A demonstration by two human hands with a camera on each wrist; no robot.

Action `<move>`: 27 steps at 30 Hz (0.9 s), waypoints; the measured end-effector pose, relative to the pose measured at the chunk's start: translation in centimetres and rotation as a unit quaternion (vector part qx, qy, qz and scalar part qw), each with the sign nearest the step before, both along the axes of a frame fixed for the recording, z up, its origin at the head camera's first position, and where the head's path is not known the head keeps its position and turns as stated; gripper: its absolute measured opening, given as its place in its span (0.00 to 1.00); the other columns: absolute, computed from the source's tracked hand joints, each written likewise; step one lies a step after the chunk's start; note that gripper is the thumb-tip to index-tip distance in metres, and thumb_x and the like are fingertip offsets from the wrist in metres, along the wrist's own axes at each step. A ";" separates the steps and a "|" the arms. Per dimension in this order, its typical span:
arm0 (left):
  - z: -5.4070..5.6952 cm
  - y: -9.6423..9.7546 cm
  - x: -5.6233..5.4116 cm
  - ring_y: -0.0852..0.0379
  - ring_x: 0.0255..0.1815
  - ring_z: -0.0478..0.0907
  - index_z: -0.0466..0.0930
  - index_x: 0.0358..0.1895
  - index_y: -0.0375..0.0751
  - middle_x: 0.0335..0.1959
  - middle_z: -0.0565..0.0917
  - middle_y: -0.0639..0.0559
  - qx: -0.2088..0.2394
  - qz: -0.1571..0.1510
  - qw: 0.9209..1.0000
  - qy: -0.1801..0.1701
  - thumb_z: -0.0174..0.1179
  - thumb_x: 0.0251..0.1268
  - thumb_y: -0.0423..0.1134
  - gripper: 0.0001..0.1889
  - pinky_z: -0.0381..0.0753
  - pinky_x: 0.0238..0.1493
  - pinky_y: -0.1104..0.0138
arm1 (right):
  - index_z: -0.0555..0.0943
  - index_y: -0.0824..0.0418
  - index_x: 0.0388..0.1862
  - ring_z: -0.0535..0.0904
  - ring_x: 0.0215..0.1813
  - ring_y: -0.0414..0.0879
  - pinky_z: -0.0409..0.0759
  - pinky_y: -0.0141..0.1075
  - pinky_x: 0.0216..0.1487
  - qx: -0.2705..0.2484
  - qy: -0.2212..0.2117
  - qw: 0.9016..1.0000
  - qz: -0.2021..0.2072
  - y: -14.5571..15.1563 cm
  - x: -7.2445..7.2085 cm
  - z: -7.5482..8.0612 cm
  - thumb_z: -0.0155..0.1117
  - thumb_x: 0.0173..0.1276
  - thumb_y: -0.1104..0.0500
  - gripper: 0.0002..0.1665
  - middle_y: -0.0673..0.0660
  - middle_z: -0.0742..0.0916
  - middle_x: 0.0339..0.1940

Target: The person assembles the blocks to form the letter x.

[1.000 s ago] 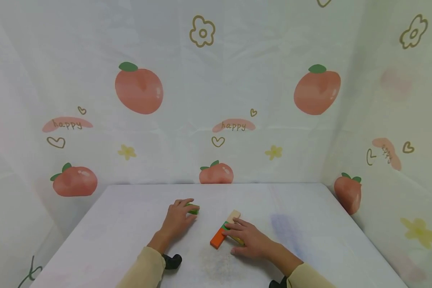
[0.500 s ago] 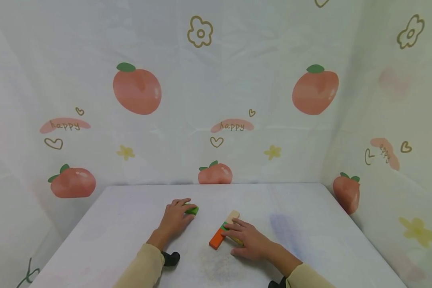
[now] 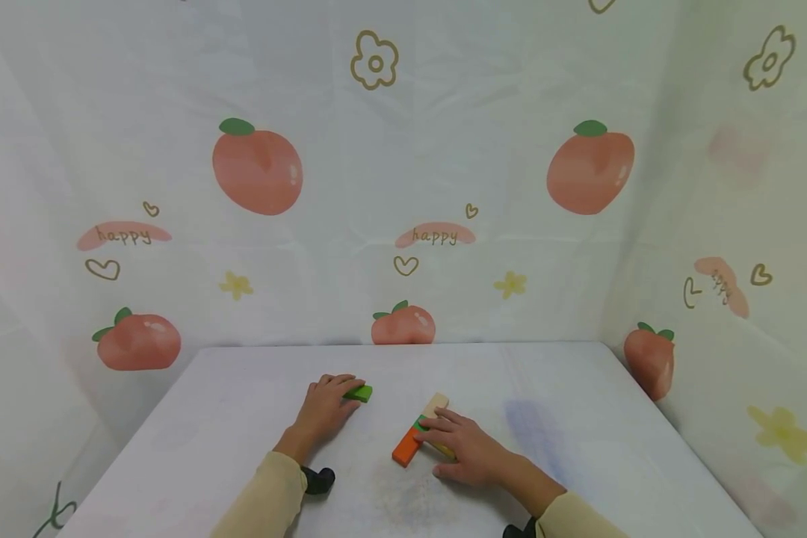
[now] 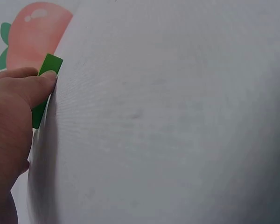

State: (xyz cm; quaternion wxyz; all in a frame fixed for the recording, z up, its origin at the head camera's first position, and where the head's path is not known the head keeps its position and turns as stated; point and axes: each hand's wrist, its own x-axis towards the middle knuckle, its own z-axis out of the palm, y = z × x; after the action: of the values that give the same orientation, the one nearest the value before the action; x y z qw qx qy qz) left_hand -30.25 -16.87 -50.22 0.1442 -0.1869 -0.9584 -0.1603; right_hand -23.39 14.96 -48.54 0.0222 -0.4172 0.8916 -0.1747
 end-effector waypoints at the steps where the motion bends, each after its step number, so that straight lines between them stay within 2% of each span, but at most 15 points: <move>1: 0.0 0.0 0.0 0.47 0.56 0.71 0.80 0.60 0.53 0.58 0.79 0.54 0.000 0.002 1.000 -0.006 0.66 0.62 0.46 0.21 0.68 0.51 0.51 | 0.72 0.47 0.69 0.58 0.74 0.60 0.60 0.61 0.64 0.000 -0.002 1.000 0.000 0.0 0.0 0.0 0.65 0.68 0.49 0.31 0.49 0.71 0.72; 7: 0.3 -0.1 -0.7 0.50 0.53 0.72 0.80 0.59 0.53 0.55 0.80 0.54 -0.015 -0.001 0.999 -0.029 0.67 0.62 0.45 0.21 0.70 0.51 0.53 | 0.72 0.46 0.69 0.58 0.74 0.59 0.61 0.61 0.65 0.011 -0.005 1.000 -0.004 0.0 -0.1 0.2 0.64 0.68 0.48 0.30 0.48 0.70 0.72; 14: 1.0 -0.2 -1.5 0.51 0.47 0.73 0.82 0.56 0.51 0.49 0.82 0.54 -0.041 -0.022 0.998 -0.037 0.69 0.59 0.42 0.20 0.73 0.47 0.55 | 0.72 0.44 0.69 0.57 0.74 0.58 0.61 0.60 0.65 0.017 -0.021 1.000 -0.011 -0.2 -0.2 0.3 0.64 0.68 0.47 0.30 0.47 0.70 0.72; 21: 2.6 0.0 -2.4 0.53 0.44 0.73 0.84 0.53 0.50 0.44 0.81 0.55 -0.068 -0.036 0.993 -0.090 0.71 0.57 0.41 0.18 0.74 0.46 0.57 | 0.71 0.43 0.69 0.57 0.75 0.57 0.60 0.60 0.65 0.022 -0.032 0.999 -0.019 -0.2 -0.4 0.4 0.64 0.68 0.47 0.30 0.46 0.69 0.72; 27: 3.2 0.1 -2.7 0.53 0.45 0.74 0.85 0.51 0.50 0.43 0.81 0.55 -0.072 -0.038 0.990 -0.118 0.72 0.56 0.40 0.18 0.74 0.48 0.58 | 0.71 0.44 0.69 0.57 0.74 0.58 0.61 0.61 0.65 0.014 -0.024 1.000 -0.010 -0.1 -0.3 0.1 0.64 0.68 0.47 0.31 0.47 0.69 0.72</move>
State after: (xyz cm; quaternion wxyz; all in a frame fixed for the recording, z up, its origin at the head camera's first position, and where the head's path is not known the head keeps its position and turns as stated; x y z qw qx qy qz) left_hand -32.97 -16.81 -46.99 0.0096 -0.2132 -0.9699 -0.1173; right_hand -23.73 14.83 -48.42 0.0478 -0.4036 0.8974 -0.1719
